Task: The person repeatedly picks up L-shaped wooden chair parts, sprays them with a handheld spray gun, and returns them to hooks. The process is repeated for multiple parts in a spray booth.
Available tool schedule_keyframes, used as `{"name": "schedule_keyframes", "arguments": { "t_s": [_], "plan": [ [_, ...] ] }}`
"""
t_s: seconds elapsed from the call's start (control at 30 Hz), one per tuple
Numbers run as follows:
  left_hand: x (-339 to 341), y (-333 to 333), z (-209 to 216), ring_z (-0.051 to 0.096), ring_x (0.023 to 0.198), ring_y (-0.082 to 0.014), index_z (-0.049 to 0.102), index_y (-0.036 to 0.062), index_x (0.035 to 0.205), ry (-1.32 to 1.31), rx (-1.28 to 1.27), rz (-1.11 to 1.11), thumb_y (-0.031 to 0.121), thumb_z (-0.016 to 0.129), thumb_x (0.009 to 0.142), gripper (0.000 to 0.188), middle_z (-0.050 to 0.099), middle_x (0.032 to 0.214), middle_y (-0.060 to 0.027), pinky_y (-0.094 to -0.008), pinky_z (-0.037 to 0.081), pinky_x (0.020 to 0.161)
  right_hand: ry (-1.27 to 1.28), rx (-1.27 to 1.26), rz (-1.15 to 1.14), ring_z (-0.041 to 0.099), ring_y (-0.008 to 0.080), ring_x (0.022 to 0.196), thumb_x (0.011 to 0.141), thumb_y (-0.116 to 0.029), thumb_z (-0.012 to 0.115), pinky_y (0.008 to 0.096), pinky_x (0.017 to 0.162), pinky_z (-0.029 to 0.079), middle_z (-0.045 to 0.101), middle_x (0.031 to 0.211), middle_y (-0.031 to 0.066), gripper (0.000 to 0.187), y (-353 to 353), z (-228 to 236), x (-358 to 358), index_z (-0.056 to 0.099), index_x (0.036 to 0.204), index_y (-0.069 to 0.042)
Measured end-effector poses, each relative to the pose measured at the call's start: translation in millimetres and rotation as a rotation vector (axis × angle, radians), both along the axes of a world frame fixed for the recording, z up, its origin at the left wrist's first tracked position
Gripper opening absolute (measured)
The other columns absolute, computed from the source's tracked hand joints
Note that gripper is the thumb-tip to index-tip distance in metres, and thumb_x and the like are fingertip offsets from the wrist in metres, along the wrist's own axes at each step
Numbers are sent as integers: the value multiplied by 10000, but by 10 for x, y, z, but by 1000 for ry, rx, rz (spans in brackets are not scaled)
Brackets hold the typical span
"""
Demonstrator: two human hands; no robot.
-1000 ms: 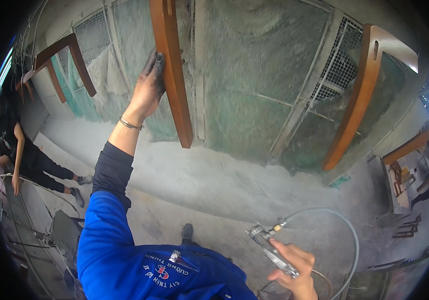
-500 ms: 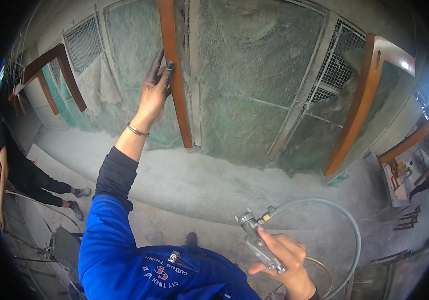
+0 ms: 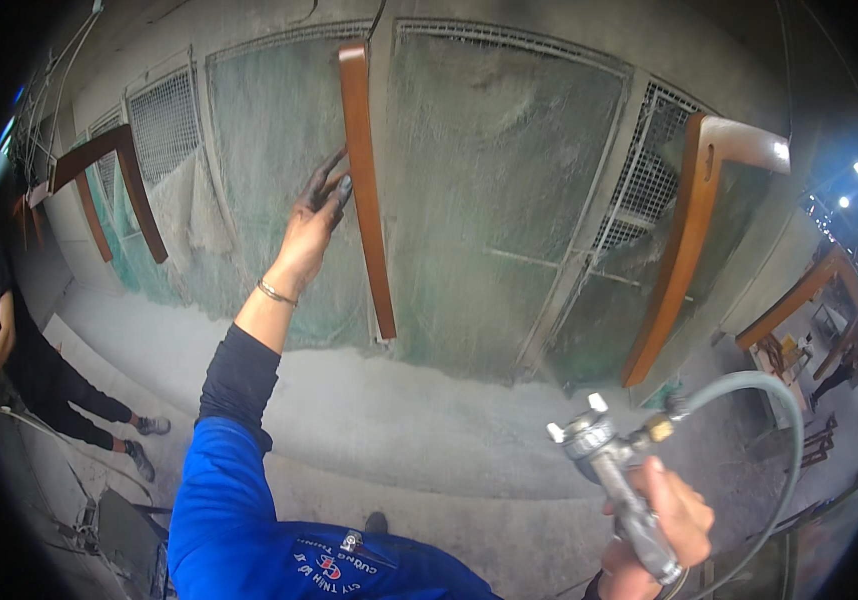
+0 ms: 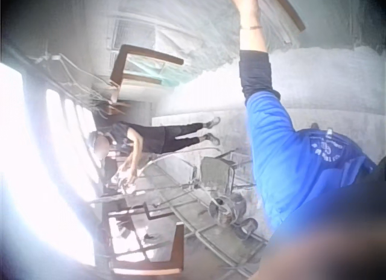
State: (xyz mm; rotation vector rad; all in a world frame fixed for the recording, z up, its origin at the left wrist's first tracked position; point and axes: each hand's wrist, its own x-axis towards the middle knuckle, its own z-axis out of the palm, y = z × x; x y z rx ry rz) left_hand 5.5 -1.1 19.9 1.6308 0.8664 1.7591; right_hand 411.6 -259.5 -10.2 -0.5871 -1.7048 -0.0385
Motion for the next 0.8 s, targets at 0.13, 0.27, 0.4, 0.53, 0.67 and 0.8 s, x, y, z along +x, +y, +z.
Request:
{"name": "schedule_keyframes", "arguments": {
  "t_s": [0.13,0.27,0.4,0.53,0.67,0.8],
  "plan": [
    [-60,144,70,433,1438,-287,383,257,1573,7,-24,-39,108,568,1027,596,433,1549,-204,-404,387,1173,234,51,-12,417,117,507,752,-908,452,273,470,333,511,642,41,1239,32,209,-29,426,1486,90],
    [-105,250,99,485,1398,-245,372,216,1580,-3,-72,-75,140,607,1014,618,479,1521,-174,-380,385,1161,423,99,-7,416,117,548,718,-936,445,252,478,314,518,682,52,1290,88,280,-108,395,1506,83],
    [-62,435,166,531,1336,-210,375,169,1576,13,-63,-101,205,652,1008,633,531,1465,-149,-353,412,1132,361,26,-100,386,108,508,747,-923,452,251,450,290,502,678,53,1276,157,247,-240,380,1507,99],
    [-63,587,198,553,1294,-199,394,94,1555,28,-53,-190,276,695,991,665,553,1437,-147,-346,438,1113,251,-59,-101,383,105,498,802,-891,426,249,446,290,496,672,52,1218,221,155,-476,392,1495,110],
    [-63,852,244,638,1184,-170,454,18,1505,41,-8,-180,216,721,973,627,620,1368,-125,-304,493,1039,117,66,-42,391,103,479,843,-862,417,251,450,282,475,624,40,1164,373,110,-663,432,1467,120],
    [-142,1131,217,612,1220,-175,462,10,1501,-4,10,-214,224,720,974,624,599,1403,-135,-313,483,1052,179,42,-141,387,96,466,844,-857,430,258,451,279,469,602,38,1154,503,74,-935,458,1444,129]
  ]
}}
